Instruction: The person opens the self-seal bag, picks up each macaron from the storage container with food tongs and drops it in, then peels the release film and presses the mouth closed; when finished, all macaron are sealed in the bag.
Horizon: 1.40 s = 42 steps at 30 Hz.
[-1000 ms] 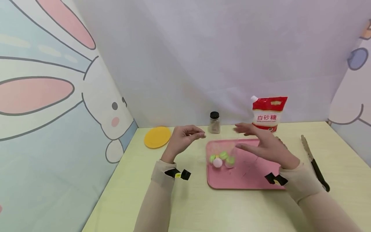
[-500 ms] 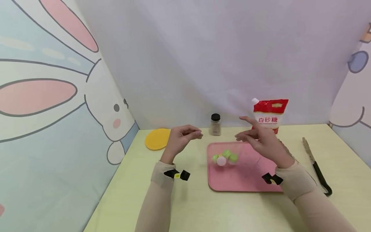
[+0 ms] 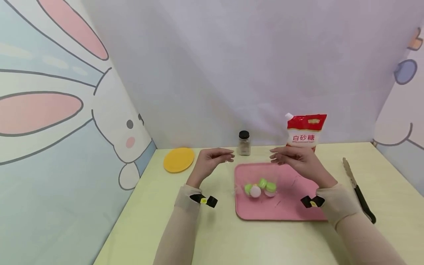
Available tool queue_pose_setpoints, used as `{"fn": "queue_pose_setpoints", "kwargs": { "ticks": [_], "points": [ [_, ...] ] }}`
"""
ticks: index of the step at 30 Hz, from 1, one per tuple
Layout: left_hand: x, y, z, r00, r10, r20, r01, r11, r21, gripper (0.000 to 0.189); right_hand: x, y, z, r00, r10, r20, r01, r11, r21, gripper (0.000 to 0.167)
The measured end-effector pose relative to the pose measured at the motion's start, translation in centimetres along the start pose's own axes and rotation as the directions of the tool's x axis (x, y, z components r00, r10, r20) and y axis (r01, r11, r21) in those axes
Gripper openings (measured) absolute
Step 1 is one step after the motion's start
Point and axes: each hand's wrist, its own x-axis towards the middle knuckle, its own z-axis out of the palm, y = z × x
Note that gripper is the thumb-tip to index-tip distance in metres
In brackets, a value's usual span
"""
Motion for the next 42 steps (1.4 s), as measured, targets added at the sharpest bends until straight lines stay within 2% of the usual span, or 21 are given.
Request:
{"fn": "queue_pose_setpoints", "kwargs": {
  "ticks": [3, 10, 14, 19, 23, 27, 30, 32, 34, 36, 37, 39, 42],
  "points": [
    [-0.2, 0.3, -0.2, 1.000, 0.018, 0.004, -0.018, 1.000, -0.010, 0.018, 0.0, -0.1, 0.1, 1.000, -0.006, 0.007, 0.006, 1.000, -0.002, 0.036],
    [0.2, -1.8, -0.6, 0.999, 0.049, 0.002, -0.049, 0.996, 0.068, 0.019, -0.1, -0.2, 0.0, 0.999, 0.047, 0.013, -0.046, 0.996, -0.073, 0.030],
    [0.2, -2.1, -0.8, 0.995, 0.098, 0.011, -0.098, 0.987, 0.128, 0.018, -0.2, -0.3, 0.1, 0.997, 0.072, 0.022, -0.070, 0.994, -0.089, 0.028],
    [0.1, -1.8, -0.8, 0.990, 0.140, 0.035, -0.144, 0.969, 0.198, 0.018, -0.3, -0.3, 0.1, 0.999, 0.047, 0.028, -0.041, 0.985, -0.169, 0.028],
    [-0.1, -0.9, -0.7, 0.985, 0.160, 0.057, -0.169, 0.955, 0.242, 0.018, -0.2, -0.6, -0.1, 0.999, 0.020, 0.033, -0.010, 0.964, -0.264, 0.030],
    [-0.3, -0.3, -0.7, 0.981, 0.176, 0.075, -0.191, 0.938, 0.289, 0.020, 0.0, -1.3, -0.1, 0.999, 0.044, 0.016, -0.036, 0.946, -0.323, 0.024],
    [-0.3, -0.2, -0.6, 0.976, 0.205, 0.070, -0.217, 0.924, 0.316, 0.014, 0.2, -1.6, 0.2, 0.999, 0.043, 0.006, -0.038, 0.934, -0.355, 0.017],
    [-0.3, 0.1, -0.1, 0.971, 0.232, 0.059, -0.238, 0.904, 0.354, 0.009, 0.3, -1.8, 0.5, 0.999, 0.037, 0.011, -0.030, 0.930, -0.366, 0.021],
    [-0.2, 0.4, 0.6, 0.962, 0.264, 0.065, -0.265, 0.857, 0.442, 0.014, 0.4, -2.0, 0.7, 0.999, 0.024, 0.029, -0.011, 0.927, -0.376, 0.027],
    [-0.3, 0.7, 1.5, 0.956, 0.276, 0.096, -0.282, 0.783, 0.555, 0.021, 0.4, -2.3, 1.0, 0.998, 0.011, 0.061, 0.013, 0.927, -0.374, 0.035],
    [-0.3, 0.9, 1.9, 0.955, 0.273, 0.119, -0.287, 0.736, 0.613, 0.024, 0.5, -2.5, 1.2, 0.997, 0.002, 0.079, 0.029, 0.926, -0.376, 0.037],
    [-0.4, 1.3, 2.9, 0.952, 0.253, 0.171, -0.296, 0.625, 0.722, 0.031, 0.5, -3.0, 1.6, 0.992, -0.013, 0.122, 0.059, 0.921, -0.384, 0.043],
    [-0.5, 2.0, 4.1, 0.949, 0.207, 0.238, -0.311, 0.496, 0.811, 0.034, 0.8, -3.7, 2.5, 0.982, -0.021, 0.189, 0.102, 0.897, -0.431, 0.048]
  ]
}}
